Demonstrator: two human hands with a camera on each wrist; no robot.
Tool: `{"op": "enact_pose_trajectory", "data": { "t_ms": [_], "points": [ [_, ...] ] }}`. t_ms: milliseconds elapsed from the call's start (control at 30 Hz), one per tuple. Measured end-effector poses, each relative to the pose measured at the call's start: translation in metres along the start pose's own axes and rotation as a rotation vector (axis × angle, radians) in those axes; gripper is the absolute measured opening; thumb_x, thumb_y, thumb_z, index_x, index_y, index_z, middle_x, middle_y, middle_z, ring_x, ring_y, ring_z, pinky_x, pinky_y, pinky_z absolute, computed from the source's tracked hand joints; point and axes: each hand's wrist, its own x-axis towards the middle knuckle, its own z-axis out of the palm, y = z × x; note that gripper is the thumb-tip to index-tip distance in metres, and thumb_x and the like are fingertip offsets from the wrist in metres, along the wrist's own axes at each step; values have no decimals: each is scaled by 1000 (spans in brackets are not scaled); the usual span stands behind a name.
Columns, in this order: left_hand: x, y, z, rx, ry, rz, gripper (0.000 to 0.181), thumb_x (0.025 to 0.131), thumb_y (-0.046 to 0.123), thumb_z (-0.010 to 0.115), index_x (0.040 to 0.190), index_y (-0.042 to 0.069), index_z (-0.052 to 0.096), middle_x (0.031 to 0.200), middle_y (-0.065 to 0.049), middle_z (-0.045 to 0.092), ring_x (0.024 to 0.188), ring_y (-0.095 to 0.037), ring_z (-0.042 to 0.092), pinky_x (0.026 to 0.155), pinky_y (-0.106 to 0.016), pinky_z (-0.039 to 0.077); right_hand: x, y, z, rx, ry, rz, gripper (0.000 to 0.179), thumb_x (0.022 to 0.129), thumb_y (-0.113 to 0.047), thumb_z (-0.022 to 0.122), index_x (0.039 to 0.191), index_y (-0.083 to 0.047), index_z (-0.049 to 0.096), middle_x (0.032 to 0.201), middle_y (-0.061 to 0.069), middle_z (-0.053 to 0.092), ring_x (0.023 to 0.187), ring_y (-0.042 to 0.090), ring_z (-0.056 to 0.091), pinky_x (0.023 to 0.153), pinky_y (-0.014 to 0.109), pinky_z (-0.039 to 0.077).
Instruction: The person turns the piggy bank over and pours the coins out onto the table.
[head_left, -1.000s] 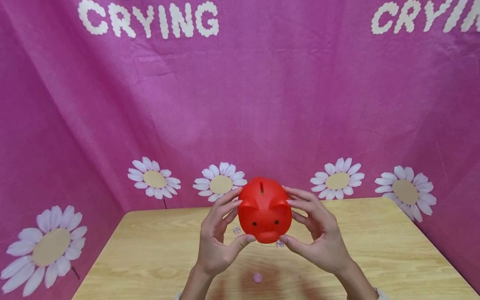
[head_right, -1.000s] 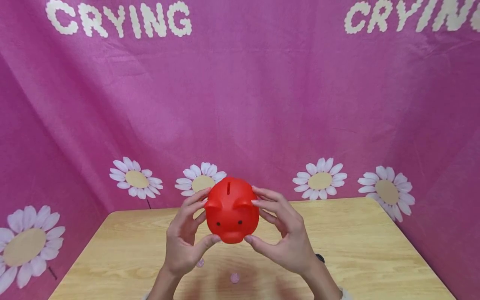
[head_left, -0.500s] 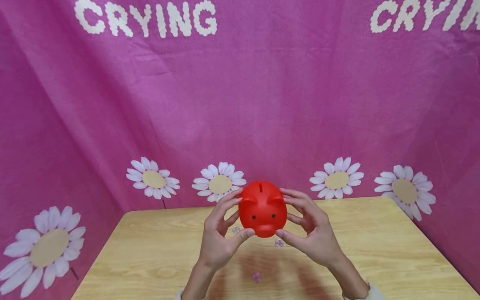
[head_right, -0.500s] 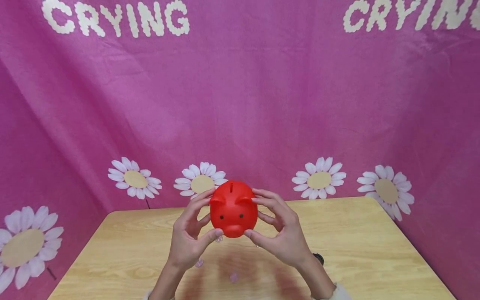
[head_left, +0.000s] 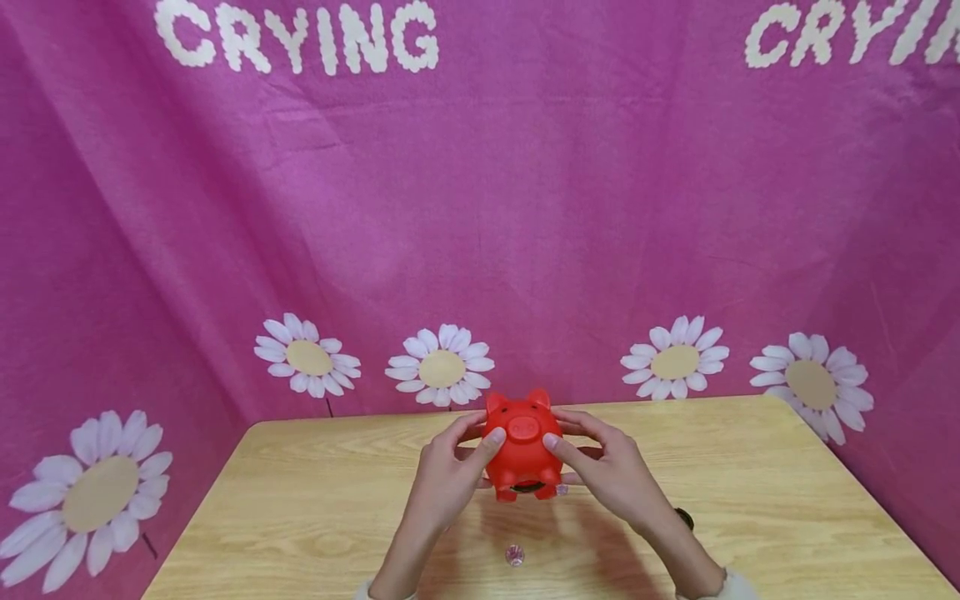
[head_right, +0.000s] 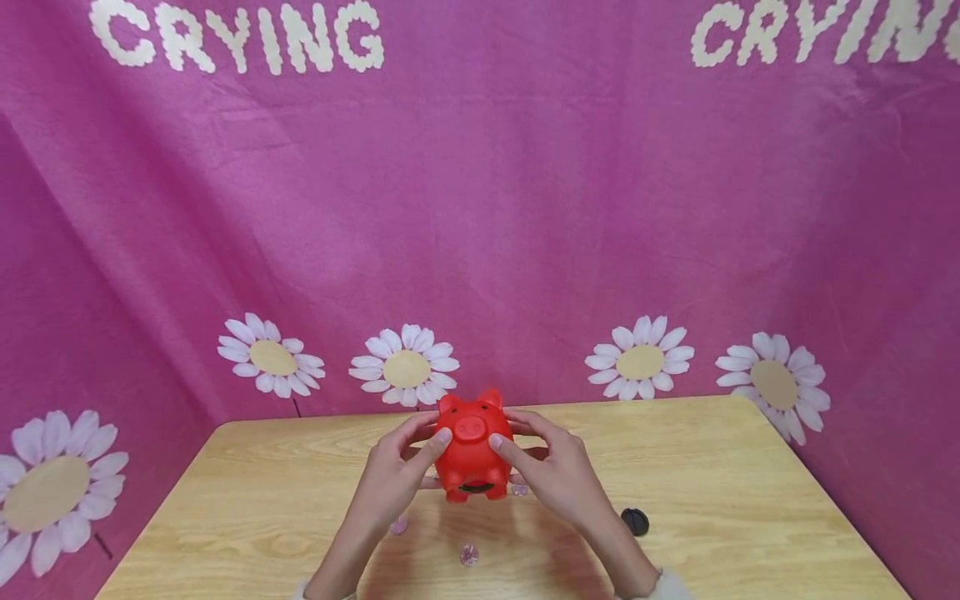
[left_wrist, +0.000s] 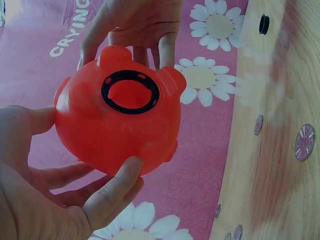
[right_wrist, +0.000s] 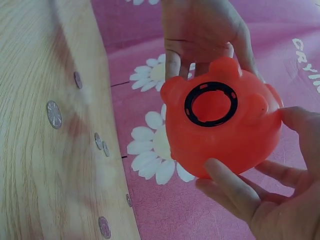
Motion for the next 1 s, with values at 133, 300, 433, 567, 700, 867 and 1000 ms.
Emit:
{"op": "enact_pose_trajectory", "data": {
  "t_ms": [133, 300, 433, 567, 700, 867, 1000],
  "points": [
    [0, 0, 0, 9, -11, -13, 60, 102, 43, 74, 150, 9, 61, 142, -23, 68, 102, -28, 78, 69, -41, 69, 0, 0, 0, -71, 21, 12, 43, 101, -37, 76, 140, -22, 70, 133, 12, 75, 121, 27, 72, 97, 40, 65],
    [1, -1, 0, 18, -16, -6, 60, 102, 43, 73, 150, 8, 61, 142, -24, 68, 101, -27, 78, 68, -39, 69, 0, -3, -1, -45, 6, 40, 44, 101, -37, 76, 141, -21, 69, 135, 14, 73, 116, 27, 74, 92, 40, 67],
    [1, -2, 1, -8, -7, 1, 58, 101, 41, 74, 150, 12, 61, 144, -23, 67, 103, -27, 78, 70, -41, 69, 0, -3, -1, -37, 3, 32, 47, 100, -37, 77, 143, -20, 67, 137, 15, 71, 118, 29, 74, 94, 40, 67],
    [1, -3, 2, -42, 9, 12, 56, 101, 40, 76, 149, 14, 62, 145, -21, 66, 109, -29, 77, 72, -42, 69, 1, -2, -2, -21, -2, 36, 49, 100, -37, 78, 144, -20, 66, 140, 17, 70, 115, 31, 76, 92, 42, 67],
    [0, -3, 4, -52, 20, 24, 54, 101, 37, 76, 148, 14, 63, 144, -20, 67, 116, -34, 74, 74, -45, 70, 1, -2, -2, 18, -16, 38, 50, 99, -34, 78, 145, -17, 65, 142, 20, 67, 114, 34, 77, 88, 42, 68],
    [-5, 4, 3, -101, 94, 300, 51, 96, 18, 82, 143, 13, 65, 145, -14, 67, 128, -27, 68, 90, -37, 67, -7, -10, -5, 135, 24, -216, 53, 95, -10, 82, 145, -12, 64, 149, 16, 62, 125, 20, 73, 91, 33, 67],
    [-7, 13, -3, -227, 70, 815, 63, 82, -11, 85, 139, -5, 61, 152, -27, 57, 143, -33, 59, 106, -43, 59, -11, -19, -10, 285, 34, -712, 68, 77, 22, 82, 140, 7, 61, 154, 26, 53, 140, 23, 62, 103, 34, 61]
  ]
}}
